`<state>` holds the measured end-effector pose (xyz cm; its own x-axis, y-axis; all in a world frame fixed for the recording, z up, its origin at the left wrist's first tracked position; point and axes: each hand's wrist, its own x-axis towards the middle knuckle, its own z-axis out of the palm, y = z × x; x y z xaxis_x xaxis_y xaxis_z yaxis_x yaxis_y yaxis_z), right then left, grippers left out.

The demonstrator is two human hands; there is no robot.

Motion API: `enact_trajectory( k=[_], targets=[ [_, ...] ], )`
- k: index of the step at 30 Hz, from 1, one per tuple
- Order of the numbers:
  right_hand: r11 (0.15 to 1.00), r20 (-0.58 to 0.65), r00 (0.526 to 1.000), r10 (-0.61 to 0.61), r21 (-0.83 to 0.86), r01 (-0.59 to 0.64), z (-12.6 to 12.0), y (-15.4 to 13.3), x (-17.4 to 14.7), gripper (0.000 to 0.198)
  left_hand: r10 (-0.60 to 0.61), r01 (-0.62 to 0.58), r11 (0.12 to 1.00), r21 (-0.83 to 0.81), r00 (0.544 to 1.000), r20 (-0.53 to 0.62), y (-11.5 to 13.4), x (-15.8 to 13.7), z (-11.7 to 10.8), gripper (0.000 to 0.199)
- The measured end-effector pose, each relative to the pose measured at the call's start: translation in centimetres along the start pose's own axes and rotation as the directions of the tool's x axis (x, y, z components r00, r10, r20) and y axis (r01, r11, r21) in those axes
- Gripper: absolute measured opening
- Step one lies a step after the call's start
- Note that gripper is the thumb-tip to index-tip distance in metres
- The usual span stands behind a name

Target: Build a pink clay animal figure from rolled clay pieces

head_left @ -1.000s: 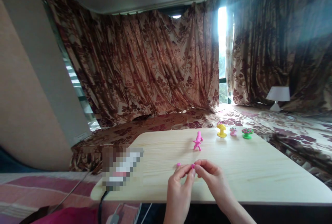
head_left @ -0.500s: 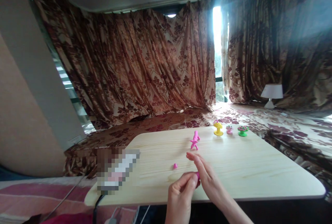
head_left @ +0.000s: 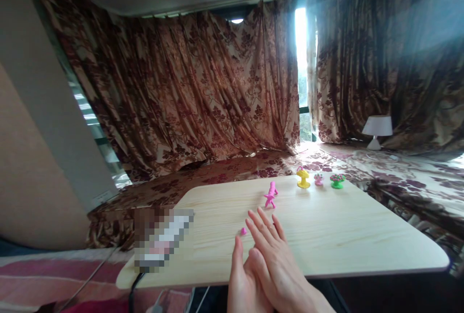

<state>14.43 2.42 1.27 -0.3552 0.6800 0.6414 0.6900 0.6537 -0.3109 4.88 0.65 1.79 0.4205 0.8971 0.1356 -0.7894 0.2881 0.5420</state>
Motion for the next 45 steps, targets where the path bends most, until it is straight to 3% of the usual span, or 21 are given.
enact_trajectory(
  k=[5, 9, 11, 15, 17, 19, 22, 23, 26, 28, 33, 34, 36, 39, 45],
  targets=[
    [0.994, -0.046, 0.994, 0.104, -0.041, -0.106, -0.2, 0.3, 0.3, 0.05, -0.042, 0.042, 0.999, 0.006, 0.999, 0.023, 0.3, -0.2, 0.1, 0.076],
    [0.989, 0.06, 0.987, -0.146, 0.006, 0.146, 0.4, -1.1, -0.7, 0.06, 0.063, -0.063, 0.998, -0.003, 0.997, -0.048, 1.0, -0.4, -0.8, 0.068],
    [0.977, 0.086, 0.974, -0.21, 0.05, 0.206, 0.3, -1.4, -0.5, 0.061, 0.086, -0.085, 0.996, 0.011, 0.994, -0.071, 1.1, -0.4, -0.9, 0.065],
    [0.999, 0.014, 1.0, 0.027, -0.017, -0.027, -0.5, -0.5, 0.8, 0.049, 0.042, -0.041, 0.999, 0.034, 0.999, -0.018, 0.8, -0.2, -0.5, 0.072],
    [0.998, 0.02, 0.999, 0.051, -0.049, -0.05, -0.6, -0.4, 0.7, 0.05, 0.028, -0.028, 0.999, 0.034, 0.999, 0.016, 0.7, -0.1, -0.7, 0.073],
    [0.996, 0.092, 0.993, -0.079, -0.02, 0.081, -0.4, -0.9, 0.2, 0.056, 0.042, -0.043, 0.998, 0.048, 0.999, 0.025, 0.7, 0.1, -1.3, 0.07],
    [0.958, 0.175, 0.942, -0.285, 0.073, 0.277, 0.0, -1.6, -0.3, 0.061, 0.062, -0.064, 0.994, 0.086, 0.998, 0.03, 0.8, 0.1, -2.1, 0.069],
    [0.962, 0.177, 0.946, -0.273, 0.075, 0.263, -0.1, -1.5, 0.0, 0.059, 0.061, -0.063, 0.994, 0.087, 0.998, 0.028, 0.8, 0.0, -2.1, 0.069],
    [0.999, 0.106, 0.994, -0.032, -0.012, 0.034, -0.7, -0.5, 1.1, 0.05, 0.039, -0.039, 0.998, 0.048, 0.999, 0.01, 0.7, -0.2, -1.2, 0.069],
    [0.998, 0.072, 0.996, 0.05, -0.045, -0.046, -1.1, -0.1, 1.4, 0.048, 0.015, -0.016, 1.0, 0.017, 1.0, 0.022, 0.6, -0.3, -0.9, 0.07],
    [0.978, 0.172, 0.964, -0.203, 0.082, 0.192, -1.1, -0.9, 0.4, 0.06, 0.029, -0.029, 1.0, -0.001, 0.999, -0.029, 0.6, -0.2, -1.6, 0.065],
    [0.984, 0.176, 0.97, -0.171, 0.073, 0.16, -1.2, -0.9, 0.4, 0.056, 0.034, -0.034, 0.999, 0.001, 0.999, -0.042, 0.6, -0.3, -1.5, 0.064],
    [1.0, 0.116, 0.993, 0.009, 0.01, -0.01, -1.3, 0.0, 1.1, 0.045, 0.016, -0.017, 1.0, -0.015, 0.999, -0.05, 0.6, -0.4, -1.1, 0.063],
    [0.982, 0.062, 0.981, 0.185, 0.037, -0.187, -1.4, 2.0, 2.6, 0.04, -0.076, 0.068, 0.99, -0.12, 0.995, -0.059, 0.4, -0.6, -0.2, 0.059],
    [0.91, 0.137, 0.952, 0.274, 0.285, -0.303, -1.6, 3.7, 2.7, 0.044, -0.158, 0.129, 0.954, -0.27, 0.984, -0.088, 0.3, -0.8, -0.5, 0.052]
  ],
)
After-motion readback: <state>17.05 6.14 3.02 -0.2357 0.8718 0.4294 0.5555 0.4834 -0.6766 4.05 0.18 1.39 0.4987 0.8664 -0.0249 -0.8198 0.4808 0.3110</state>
